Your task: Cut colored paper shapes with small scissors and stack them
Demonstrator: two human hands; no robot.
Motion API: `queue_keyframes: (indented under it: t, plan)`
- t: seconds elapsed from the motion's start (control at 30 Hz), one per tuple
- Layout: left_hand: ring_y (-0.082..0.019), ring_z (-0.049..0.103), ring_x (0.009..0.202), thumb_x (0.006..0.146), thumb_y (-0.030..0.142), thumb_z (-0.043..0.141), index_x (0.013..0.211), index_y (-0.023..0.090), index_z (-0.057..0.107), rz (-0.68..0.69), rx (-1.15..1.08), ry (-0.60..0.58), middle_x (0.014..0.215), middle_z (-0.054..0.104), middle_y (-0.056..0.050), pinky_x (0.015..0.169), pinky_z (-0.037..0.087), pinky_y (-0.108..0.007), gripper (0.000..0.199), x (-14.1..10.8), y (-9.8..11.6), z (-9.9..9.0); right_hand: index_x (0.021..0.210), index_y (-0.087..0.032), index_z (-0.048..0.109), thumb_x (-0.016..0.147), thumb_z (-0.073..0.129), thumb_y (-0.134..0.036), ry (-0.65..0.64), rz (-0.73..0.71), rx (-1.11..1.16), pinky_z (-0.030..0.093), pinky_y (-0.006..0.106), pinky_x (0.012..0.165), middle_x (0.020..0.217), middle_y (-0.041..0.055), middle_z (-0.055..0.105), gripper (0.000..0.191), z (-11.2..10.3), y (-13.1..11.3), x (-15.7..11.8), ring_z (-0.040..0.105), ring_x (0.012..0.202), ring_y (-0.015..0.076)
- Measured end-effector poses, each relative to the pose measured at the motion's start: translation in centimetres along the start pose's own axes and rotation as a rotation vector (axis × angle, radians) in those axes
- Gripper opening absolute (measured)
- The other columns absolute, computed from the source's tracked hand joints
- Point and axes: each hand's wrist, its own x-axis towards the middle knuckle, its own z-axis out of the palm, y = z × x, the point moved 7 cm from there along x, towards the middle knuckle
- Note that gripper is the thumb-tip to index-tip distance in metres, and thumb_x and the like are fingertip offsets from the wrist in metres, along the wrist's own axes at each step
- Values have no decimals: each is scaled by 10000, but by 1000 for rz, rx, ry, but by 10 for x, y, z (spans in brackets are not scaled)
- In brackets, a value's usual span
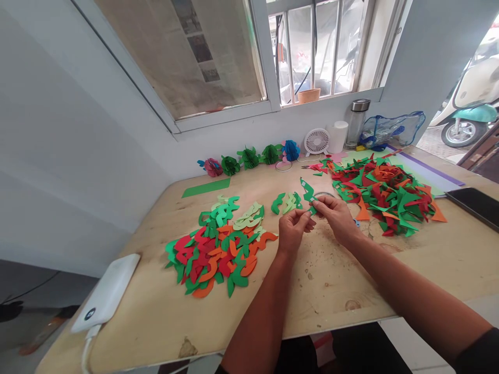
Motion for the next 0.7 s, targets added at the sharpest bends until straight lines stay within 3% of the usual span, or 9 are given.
queue_keyframes:
  t: [0.33,0.7]
  plan:
    - [-84,553,458,655,362,706,686,137,592,-15,25,-42,540,633,-11,486,445,-201,254,-1,-3,4,675,-179,603,712,652,-428,-21,-4,44,307,248,509,587,-29,471,256,3,2,-1,392,559,104]
    - [-84,541,465,691,482,671,613,143,603,14,4,-81,536,615,-19,491,449,-210,355,-2,3,7,642,-181,599,696,658,-460,-37,-9,24,345,252,520,580,-18,499,291,5,-2,-2,424,562,111]
